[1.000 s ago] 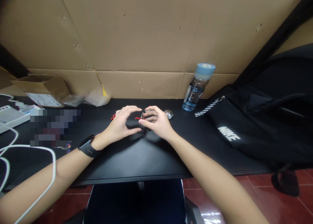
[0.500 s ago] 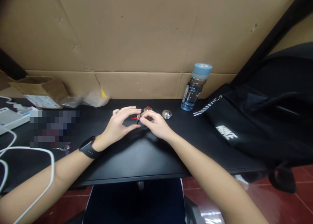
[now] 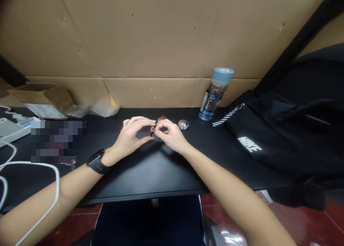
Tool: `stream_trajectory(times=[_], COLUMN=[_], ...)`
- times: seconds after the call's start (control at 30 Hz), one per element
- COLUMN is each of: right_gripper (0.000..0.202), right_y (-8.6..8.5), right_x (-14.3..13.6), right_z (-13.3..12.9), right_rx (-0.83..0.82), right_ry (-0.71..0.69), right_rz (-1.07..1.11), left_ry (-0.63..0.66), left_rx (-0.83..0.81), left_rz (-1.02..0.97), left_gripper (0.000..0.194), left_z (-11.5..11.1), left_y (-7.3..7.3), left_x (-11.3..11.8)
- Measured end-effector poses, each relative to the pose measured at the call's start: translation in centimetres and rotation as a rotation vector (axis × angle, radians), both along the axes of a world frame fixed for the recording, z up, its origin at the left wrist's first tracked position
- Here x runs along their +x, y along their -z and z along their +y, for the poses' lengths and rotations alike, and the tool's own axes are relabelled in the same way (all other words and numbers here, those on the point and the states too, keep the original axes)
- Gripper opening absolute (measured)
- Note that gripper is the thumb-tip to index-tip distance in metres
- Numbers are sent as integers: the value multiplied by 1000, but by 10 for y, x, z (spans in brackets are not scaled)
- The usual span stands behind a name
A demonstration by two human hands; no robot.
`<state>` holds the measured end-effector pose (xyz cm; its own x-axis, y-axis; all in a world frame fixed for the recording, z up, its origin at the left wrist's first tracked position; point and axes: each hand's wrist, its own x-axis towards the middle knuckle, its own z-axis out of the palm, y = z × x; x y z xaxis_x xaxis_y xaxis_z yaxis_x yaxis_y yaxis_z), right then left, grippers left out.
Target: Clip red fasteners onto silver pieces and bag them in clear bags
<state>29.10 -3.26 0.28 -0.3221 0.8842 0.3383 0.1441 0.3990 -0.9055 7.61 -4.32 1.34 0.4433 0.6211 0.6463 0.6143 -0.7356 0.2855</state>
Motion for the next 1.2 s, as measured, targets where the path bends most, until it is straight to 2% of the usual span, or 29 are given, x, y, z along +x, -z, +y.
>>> stream_trajectory(times=[0.2,0.43,0.6,0.77,0.83,0.9,1.0,1.2], right_gripper=[14,13,9,5,5,6,8,7], right_y=[1,-9,-11,-15,-16,-16,-13,-6], right_x=[0,9,9,14,17,20,22,20], right_z=[2,4,1,0,2,4,7,10], right_rx=[-24,-5,45,286,361,392,397,387], right_ry=[34,155,144,171,184,185,163,149], right_rz=[6,-28,-97,-261,-335,-379,-413,-476], left_ry=[-10,-73,76,157,176,187,185,151], left_rx=[-45,-170,-227,-227,-227,-235,-256,-263], left_rz=[28,2,69,102,160,236,316,380], left_gripper=[42,44,47,44,40,44,55,50], left_z=[-1,0,-1,-3,-4,-4,-2,1], left_y=[0,-5,0,-1,-1,0,6,11], left_x=[2,-1,-2,-1,-1,-2,-3,-5])
